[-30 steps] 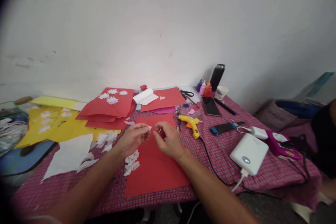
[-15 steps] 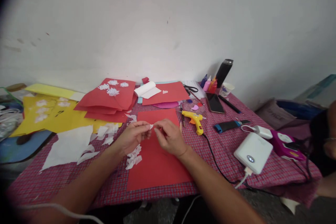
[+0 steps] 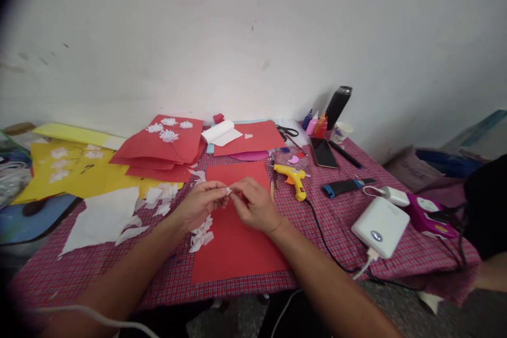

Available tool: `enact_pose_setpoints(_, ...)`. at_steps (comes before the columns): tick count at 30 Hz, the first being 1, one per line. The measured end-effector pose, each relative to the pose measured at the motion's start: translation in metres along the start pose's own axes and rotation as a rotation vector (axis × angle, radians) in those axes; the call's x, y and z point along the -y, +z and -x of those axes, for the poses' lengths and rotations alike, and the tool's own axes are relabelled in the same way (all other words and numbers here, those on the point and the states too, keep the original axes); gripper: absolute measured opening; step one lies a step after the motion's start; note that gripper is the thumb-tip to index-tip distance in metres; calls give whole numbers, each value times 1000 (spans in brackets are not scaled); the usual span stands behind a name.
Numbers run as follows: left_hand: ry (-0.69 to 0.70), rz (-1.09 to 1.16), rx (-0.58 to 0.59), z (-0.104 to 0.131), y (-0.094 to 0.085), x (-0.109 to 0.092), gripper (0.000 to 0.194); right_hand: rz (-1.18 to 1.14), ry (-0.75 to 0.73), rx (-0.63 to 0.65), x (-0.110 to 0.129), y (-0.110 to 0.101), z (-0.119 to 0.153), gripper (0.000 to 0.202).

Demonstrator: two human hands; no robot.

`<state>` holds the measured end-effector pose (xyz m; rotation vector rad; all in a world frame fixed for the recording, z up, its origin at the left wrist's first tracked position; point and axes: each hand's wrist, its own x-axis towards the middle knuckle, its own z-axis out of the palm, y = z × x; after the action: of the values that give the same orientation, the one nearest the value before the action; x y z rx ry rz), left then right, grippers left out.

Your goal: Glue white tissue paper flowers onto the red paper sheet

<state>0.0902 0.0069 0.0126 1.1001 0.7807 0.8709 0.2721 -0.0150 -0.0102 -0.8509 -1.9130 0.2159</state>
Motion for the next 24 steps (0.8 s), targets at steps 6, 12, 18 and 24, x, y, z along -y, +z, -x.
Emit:
enact_pose_setpoints(6, 9, -69, 12, -1, -2, 2, 20, -6, -5, 8, 0, 0, -1, 17)
enact_pose_setpoints(12, 102, -248, 12, -1, -7, 3, 17, -11, 12, 15, 0, 0, -1, 16)
enact_pose_setpoints(18, 149, -344, 15, 0, -9, 1, 10, -37, 42, 21, 2, -2, -3, 13)
enact_pose_setpoints(24, 236, -381, -16, 3, -7, -1, 20, -36, 91, -5, 2, -1, -3, 12)
